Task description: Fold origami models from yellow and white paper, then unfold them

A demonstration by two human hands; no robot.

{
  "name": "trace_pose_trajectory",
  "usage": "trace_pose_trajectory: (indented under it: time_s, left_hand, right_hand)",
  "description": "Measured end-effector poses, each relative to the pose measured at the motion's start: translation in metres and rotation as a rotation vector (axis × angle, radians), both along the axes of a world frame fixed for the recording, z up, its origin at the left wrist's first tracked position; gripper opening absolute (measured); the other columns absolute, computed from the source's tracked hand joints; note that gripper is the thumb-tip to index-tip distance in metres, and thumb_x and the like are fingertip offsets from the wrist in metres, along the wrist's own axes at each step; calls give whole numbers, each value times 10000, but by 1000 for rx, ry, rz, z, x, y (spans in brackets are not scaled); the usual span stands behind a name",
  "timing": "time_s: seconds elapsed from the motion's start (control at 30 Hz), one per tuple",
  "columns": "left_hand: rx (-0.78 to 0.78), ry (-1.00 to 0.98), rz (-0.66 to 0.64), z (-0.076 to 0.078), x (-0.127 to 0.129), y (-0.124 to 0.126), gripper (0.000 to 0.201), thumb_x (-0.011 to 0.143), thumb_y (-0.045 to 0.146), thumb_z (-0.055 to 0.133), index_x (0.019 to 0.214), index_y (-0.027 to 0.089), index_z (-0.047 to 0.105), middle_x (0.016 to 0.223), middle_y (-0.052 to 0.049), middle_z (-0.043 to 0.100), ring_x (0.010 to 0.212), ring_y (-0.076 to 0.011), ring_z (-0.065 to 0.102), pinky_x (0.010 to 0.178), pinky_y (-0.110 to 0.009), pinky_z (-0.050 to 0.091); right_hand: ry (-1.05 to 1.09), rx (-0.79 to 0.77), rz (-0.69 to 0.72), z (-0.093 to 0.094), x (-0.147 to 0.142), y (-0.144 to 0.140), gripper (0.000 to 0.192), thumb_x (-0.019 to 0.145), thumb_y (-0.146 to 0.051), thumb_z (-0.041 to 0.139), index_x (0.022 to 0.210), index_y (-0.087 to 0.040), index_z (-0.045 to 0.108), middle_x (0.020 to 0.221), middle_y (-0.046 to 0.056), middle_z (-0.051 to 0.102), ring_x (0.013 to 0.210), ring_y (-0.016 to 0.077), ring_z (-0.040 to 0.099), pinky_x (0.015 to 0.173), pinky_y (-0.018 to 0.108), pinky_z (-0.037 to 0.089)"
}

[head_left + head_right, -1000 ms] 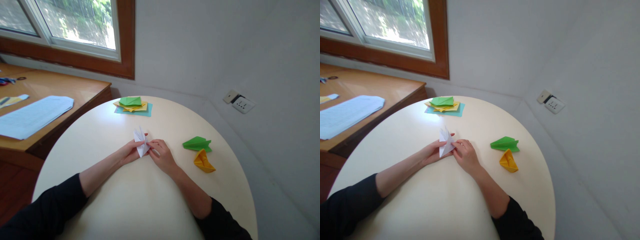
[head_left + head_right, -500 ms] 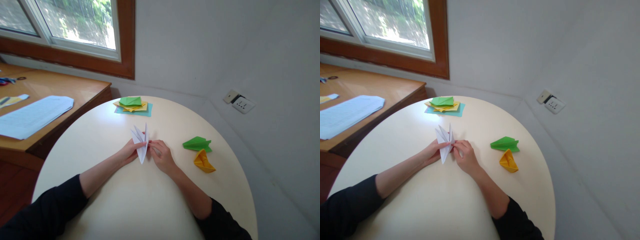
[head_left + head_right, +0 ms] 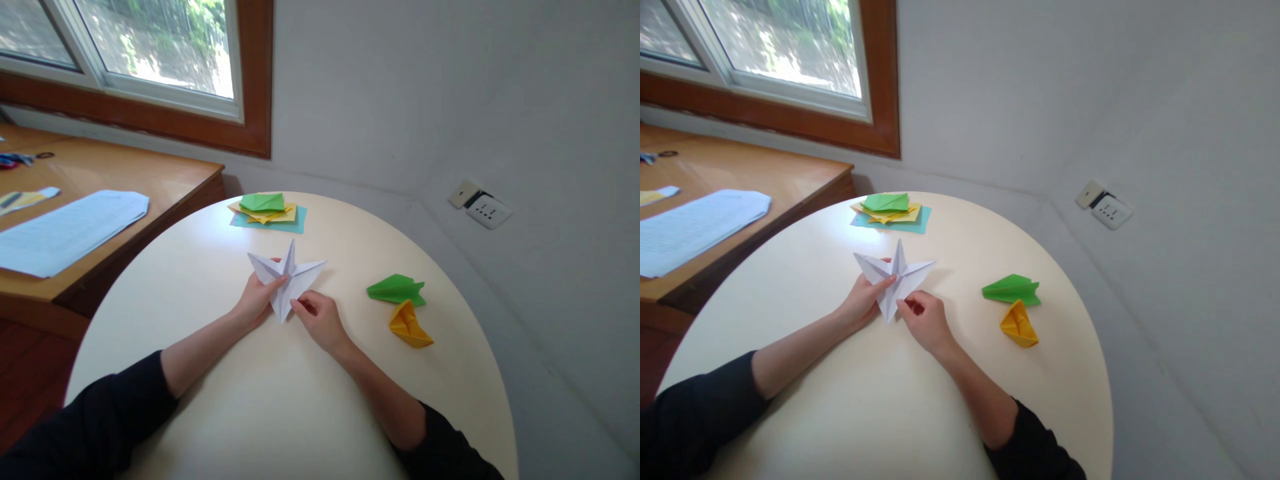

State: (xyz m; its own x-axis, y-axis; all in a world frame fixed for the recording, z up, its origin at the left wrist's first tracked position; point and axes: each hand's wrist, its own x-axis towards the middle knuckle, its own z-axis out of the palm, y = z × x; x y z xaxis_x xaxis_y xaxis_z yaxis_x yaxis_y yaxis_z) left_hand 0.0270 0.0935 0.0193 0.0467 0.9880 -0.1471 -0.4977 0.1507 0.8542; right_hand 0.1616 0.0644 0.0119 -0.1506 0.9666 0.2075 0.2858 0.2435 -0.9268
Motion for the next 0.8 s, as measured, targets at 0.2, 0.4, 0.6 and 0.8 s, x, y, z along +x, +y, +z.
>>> trace_pose_trajectory:
  time_s: [0.2, 0.4, 0.6, 0.8]
  left_hand:
    - [25, -54, -7, 0, 0, 0, 489, 567, 190, 757, 993, 167, 518, 776, -5, 645, 689, -150, 599, 634, -256, 469]
    - [21, -154, -140, 0, -2, 1, 288, 621, 178, 725, 872, 101, 607, 859, -83, 678, 774, -189, 625, 724, -293, 484]
    - [32, -220, -281, 1, 0, 0, 268, 646, 140, 695, 893, 83, 608, 931, -126, 674, 915, -242, 617, 827, -352, 483]
    - [59, -228, -358, -2, 1, 0, 335, 676, 129, 675, 998, 102, 587, 973, -129, 669, 952, -235, 611, 878, -380, 468]
  right_hand:
    - [200, -148, 33, -5, 0, 3, 194, 711, -320, 576, 583, -174, 571, 564, -9, 577, 523, 113, 505, 525, 237, 399]
    - [371, -209, -27, -3, 3, 8, 197, 676, -367, 612, 619, -182, 581, 592, -1, 593, 524, 116, 525, 538, 252, 436]
    - [454, -180, -49, -6, 5, 11, 192, 679, -364, 625, 660, -177, 585, 615, 0, 602, 584, 120, 550, 581, 252, 442]
    - [511, -183, -74, -10, 7, 14, 196, 677, -365, 637, 703, -176, 593, 644, 2, 611, 588, 109, 540, 577, 238, 420]
